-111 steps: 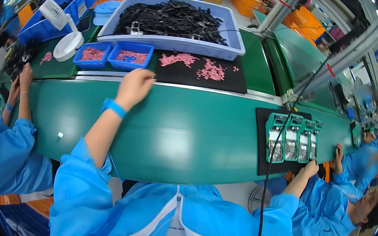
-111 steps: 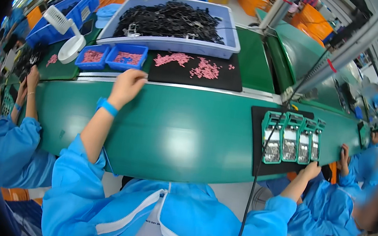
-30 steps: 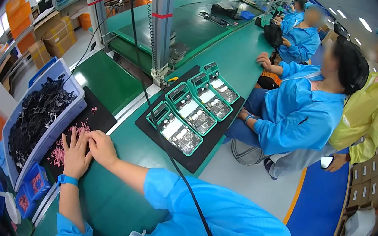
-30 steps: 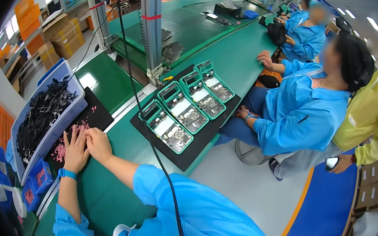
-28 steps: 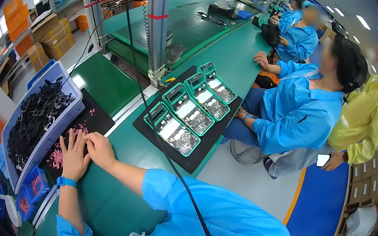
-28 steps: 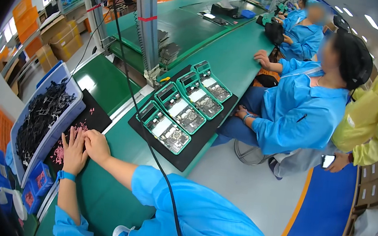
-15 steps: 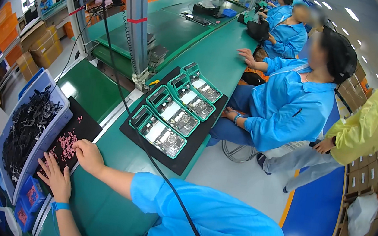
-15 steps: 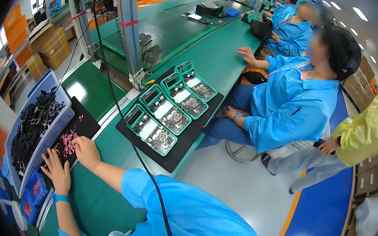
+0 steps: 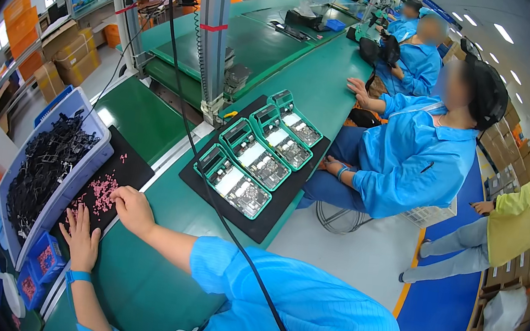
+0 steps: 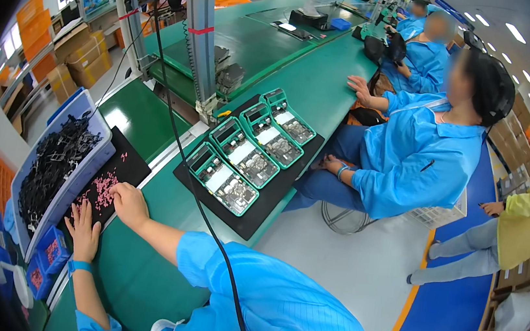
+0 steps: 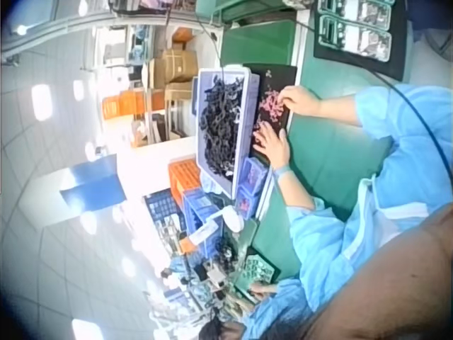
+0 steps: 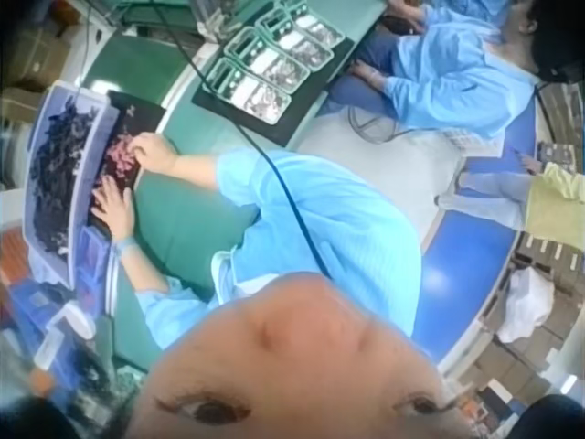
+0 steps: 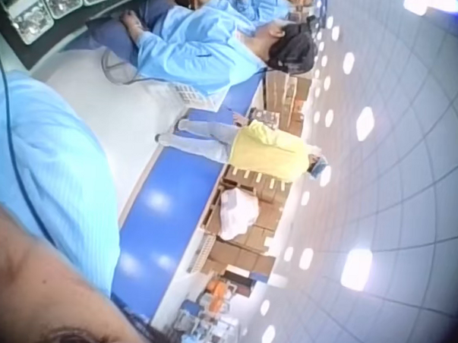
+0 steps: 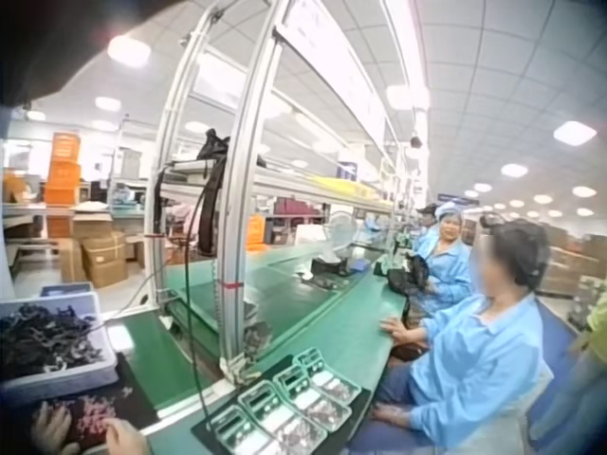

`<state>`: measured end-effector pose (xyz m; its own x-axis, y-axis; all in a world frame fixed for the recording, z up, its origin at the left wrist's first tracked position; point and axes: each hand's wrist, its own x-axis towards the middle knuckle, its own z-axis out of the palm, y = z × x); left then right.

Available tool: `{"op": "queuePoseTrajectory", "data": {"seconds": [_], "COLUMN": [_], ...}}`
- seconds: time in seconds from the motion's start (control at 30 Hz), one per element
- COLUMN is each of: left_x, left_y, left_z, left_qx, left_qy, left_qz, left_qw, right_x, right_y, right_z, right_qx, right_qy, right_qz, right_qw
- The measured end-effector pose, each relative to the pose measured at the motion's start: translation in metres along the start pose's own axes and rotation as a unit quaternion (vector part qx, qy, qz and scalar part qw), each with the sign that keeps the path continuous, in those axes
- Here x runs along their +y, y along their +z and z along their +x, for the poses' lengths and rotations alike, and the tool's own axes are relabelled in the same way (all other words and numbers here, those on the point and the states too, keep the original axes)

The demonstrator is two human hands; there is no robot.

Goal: Manually placing small electronic components into specified slots on printed circuit boards.

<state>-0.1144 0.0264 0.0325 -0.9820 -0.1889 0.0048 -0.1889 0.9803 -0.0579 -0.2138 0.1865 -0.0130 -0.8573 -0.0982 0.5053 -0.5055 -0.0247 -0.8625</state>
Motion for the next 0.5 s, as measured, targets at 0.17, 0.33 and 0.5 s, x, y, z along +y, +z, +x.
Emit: {"op": "queuePoseTrajectory", "data": {"seconds": [0.17,0.33,0.5], "left_x": [-0.015,-0.029,-0.036], "left_y": [0.006,0.020,0.032], "left_z": [-0.002,0.002,0.005], "left_qx": [0.023,0.019,0.055], "left_qy": [0.025,-0.009,-0.045], "left_qz": [0.007,0.023,0.072], "left_qw": [0.999,1.000,0.995], "right_x": [0.001,-0.001,-0.005], "right_y": [0.000,0.001,0.000], "right_z": [0.001,0.001,0.001], "right_qx": [0.002,-0.001,0.002], "right_qy": [-0.012,0.002,0.005], "right_qz": [-0.009,-0.010,-0.016], "right_qw": [1.000,1.000,1.000]}}
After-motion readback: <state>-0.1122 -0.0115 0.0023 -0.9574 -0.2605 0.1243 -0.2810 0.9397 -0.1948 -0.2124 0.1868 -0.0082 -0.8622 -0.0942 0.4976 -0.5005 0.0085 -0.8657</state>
